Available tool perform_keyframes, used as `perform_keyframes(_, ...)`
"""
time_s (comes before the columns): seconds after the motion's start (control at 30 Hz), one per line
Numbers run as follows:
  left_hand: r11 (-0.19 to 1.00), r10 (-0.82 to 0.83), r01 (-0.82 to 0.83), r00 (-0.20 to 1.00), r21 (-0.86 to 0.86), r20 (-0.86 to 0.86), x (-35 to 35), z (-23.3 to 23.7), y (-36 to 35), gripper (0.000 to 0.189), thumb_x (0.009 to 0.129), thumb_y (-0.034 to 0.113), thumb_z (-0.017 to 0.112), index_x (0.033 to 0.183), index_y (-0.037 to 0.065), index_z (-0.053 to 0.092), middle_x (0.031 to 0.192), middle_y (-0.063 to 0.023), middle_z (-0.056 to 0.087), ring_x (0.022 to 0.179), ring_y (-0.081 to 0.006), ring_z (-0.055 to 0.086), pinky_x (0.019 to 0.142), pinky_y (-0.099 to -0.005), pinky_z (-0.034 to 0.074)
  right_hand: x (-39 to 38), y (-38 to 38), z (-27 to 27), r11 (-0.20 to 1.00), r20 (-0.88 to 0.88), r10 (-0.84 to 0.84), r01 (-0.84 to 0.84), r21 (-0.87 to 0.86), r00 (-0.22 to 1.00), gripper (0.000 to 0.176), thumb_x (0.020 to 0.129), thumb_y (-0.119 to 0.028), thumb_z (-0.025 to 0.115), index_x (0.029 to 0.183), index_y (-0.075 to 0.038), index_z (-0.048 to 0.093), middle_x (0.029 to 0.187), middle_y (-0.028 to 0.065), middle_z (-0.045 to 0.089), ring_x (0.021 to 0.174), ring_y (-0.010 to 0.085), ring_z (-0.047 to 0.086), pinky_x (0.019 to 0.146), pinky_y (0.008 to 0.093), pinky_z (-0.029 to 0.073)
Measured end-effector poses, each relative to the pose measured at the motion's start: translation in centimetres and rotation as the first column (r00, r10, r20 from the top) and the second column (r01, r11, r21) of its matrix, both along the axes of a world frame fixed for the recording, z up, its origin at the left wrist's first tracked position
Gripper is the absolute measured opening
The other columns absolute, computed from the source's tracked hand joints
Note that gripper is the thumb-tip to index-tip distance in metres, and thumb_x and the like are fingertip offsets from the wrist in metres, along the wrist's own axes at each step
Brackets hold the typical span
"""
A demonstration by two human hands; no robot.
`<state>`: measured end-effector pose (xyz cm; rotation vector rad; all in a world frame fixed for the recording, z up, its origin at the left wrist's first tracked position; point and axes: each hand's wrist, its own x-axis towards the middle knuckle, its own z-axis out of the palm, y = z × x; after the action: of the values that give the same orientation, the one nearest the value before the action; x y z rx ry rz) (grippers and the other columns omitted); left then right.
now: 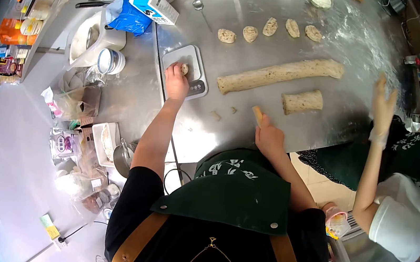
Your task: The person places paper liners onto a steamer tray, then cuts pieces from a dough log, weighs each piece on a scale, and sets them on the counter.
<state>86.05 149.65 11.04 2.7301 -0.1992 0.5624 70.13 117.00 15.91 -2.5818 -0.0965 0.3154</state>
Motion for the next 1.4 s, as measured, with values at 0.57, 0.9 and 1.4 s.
perform_keyframes(0.57,0.733,-0.637,0.646,0.762,-0.210,0.121,14.4,5.0,-32.5,0.040,0.070,-0.009,0.054,0.108,0.004,0.055,0.111,-0.0144,0.055,0.105,-0.0341,0.052,0.087,-0.0413,0.045,-0.5,-6.1,-0.9,0.979,-0.105,-0.055,0.074,0.189,0.993,0.047,0.087,-0.024,0.053,0.127,-0.001,0.042,0.078,0.0188,0.065,0.067,0.0366,0.064,0.061,0.0480,0.050)
perform_keyframes(0.9,0.620,-0.750,0.784,0.594,0.001,-0.291,21.7,0.7,-49.1,0.048,0.077,-0.008,0.052,0.122,0.010,0.055,0.131,-0.0094,0.048,0.128,-0.0270,0.040,0.103,-0.0397,0.036,0.4,-9.6,0.3,0.920,-0.222,-0.181,0.245,0.305,0.958,0.047,0.087,-0.023,0.056,0.128,-0.002,0.044,0.078,0.0187,0.065,0.067,0.0357,0.064,0.061,0.0454,0.051)
perform_keyframes(1.4,0.717,-0.648,0.606,0.762,-0.345,-0.007,3.9,4.5,-29.1,0.025,0.079,-0.001,0.054,0.102,0.004,0.062,0.098,-0.0134,0.062,0.089,-0.0351,0.057,0.078,-0.0422,0.047,0.0,-12.2,4.3,0.919,-0.018,-0.357,0.354,0.171,0.934,0.044,0.087,-0.022,0.058,0.120,0.004,0.046,0.070,0.0262,0.060,0.064,0.0456,0.059,0.058,0.0513,0.045)
